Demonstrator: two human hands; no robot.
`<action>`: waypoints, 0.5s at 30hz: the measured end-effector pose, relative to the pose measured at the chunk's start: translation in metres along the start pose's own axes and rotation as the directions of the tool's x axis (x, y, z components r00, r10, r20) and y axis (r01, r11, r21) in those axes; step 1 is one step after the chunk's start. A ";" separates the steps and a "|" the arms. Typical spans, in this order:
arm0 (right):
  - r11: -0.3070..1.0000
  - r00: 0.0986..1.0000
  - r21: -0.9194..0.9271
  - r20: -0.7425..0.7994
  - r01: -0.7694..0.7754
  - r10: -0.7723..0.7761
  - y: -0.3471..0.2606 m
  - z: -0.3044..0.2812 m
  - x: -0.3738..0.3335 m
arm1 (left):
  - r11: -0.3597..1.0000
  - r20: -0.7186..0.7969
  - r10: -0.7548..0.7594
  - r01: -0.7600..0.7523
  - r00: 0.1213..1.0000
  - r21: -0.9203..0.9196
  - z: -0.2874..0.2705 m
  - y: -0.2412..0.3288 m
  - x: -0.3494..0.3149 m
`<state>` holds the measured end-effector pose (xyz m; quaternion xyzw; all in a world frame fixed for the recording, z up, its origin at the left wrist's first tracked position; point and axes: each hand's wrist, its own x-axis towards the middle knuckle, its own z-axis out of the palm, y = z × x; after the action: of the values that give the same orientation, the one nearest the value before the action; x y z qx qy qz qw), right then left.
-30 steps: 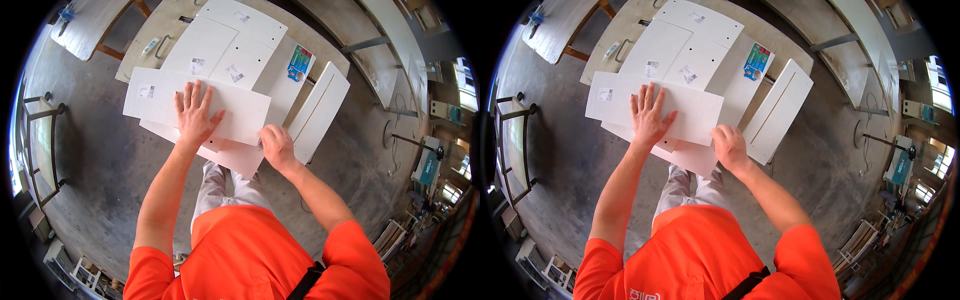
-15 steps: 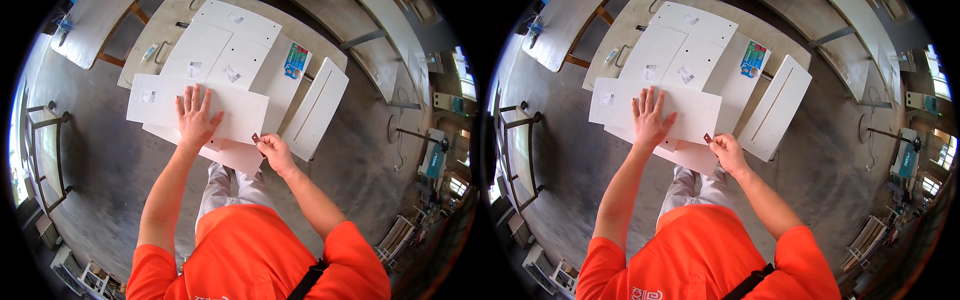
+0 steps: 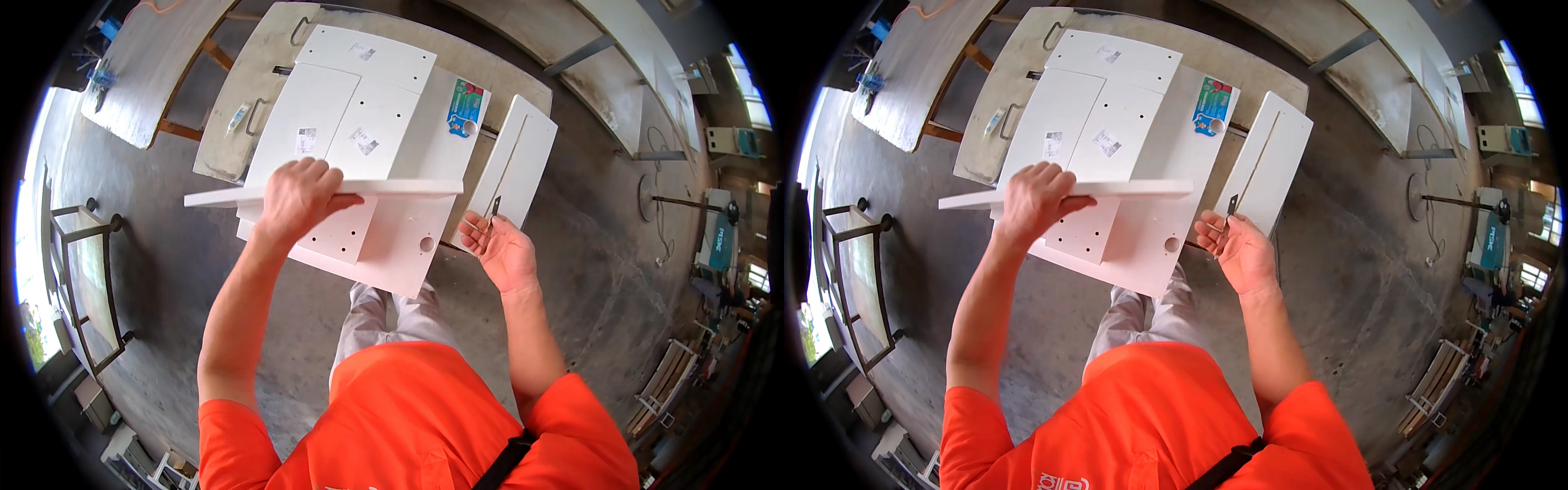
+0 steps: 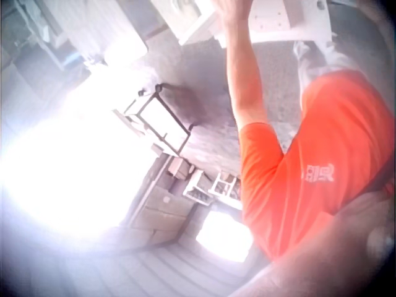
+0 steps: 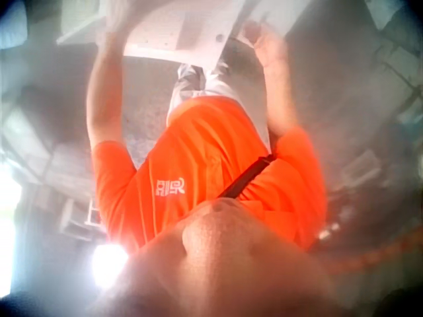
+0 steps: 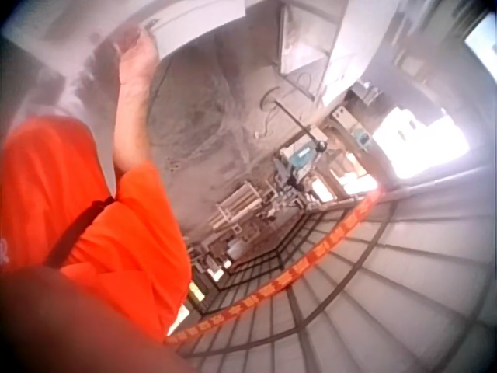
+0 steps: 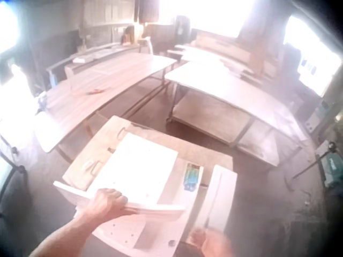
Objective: The person picks up several white wooden panels from a table, stacks them together, and carries the stack to another workbench. The person then picks up one narrow panel and runs their thumb along a groove in it.
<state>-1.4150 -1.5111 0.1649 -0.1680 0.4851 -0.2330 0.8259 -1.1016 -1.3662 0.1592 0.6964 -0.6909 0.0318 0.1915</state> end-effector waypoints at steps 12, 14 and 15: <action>0.211 0.748 -0.852 0.271 0.479 -0.605 0.084 -0.028 0.068 | 0.903 0.223 -0.407 0.353 0.886 0.245 0.097 -0.014 -0.041; -0.073 0.618 -0.814 0.493 0.577 -0.612 0.083 0.012 0.071 | 0.893 0.223 -0.425 0.367 0.877 0.259 0.093 -0.007 -0.047; -0.150 0.592 -0.789 0.558 0.596 -0.582 0.082 0.023 0.079 | 0.894 0.228 -0.426 0.370 0.875 0.253 0.092 -0.005 -0.047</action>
<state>-1.3434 -1.4849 0.0773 -0.8329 0.3775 -0.2285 0.3339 -1.1185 -1.3504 0.0588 0.8372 -0.5451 -0.0366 0.0238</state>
